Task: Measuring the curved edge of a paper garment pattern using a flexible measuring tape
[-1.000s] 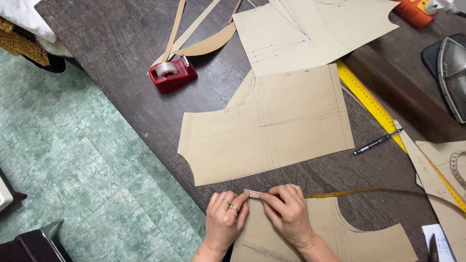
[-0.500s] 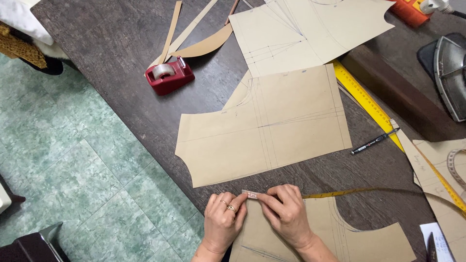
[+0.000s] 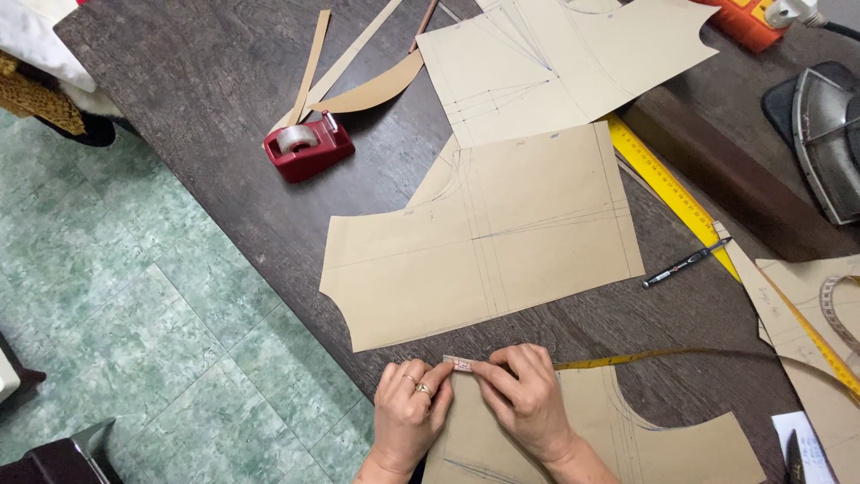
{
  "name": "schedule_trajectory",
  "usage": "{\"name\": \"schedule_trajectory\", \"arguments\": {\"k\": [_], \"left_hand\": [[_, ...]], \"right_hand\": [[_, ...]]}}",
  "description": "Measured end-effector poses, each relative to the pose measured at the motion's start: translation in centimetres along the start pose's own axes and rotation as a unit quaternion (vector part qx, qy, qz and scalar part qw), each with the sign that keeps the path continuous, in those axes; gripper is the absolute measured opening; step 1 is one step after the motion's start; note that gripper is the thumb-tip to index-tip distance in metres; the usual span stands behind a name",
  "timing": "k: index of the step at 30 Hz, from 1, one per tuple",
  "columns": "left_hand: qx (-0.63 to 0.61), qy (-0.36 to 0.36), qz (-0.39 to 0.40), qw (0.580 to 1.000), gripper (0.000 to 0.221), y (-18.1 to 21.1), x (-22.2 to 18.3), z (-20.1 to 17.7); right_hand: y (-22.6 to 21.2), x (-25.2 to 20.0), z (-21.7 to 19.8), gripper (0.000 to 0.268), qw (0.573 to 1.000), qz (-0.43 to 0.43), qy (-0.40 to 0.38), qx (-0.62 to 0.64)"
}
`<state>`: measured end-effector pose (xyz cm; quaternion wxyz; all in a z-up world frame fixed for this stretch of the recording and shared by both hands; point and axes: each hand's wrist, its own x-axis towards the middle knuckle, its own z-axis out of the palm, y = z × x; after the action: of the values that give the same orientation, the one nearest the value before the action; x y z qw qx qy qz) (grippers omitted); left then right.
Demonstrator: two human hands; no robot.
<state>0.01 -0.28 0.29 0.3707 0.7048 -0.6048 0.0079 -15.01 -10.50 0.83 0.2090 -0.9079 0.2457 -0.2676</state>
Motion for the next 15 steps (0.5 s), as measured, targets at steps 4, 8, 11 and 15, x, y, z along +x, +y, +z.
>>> {"name": "schedule_trajectory", "arguments": {"k": [4,8,11,15], "left_hand": [[0.001,0.006,0.005,1.000,0.011,-0.01,0.10,-0.02],[-0.008,0.006,0.001,1.000,0.012,-0.04,-0.13,0.13],[-0.004,0.003,0.001,1.000,0.012,-0.23,-0.29,0.31],[-0.005,0.006,-0.001,1.000,0.012,-0.23,-0.34,0.36]], "right_hand": [[-0.17,0.35,-0.24,0.014,1.000,-0.006,0.006,-0.003],[-0.22,0.24,-0.30,0.015,1.000,-0.004,0.000,0.001],[-0.03,0.16,-0.14,0.014,1.000,-0.004,0.000,0.002],[-0.06,0.14,-0.19,0.015,1.000,-0.007,-0.001,0.001]]}}
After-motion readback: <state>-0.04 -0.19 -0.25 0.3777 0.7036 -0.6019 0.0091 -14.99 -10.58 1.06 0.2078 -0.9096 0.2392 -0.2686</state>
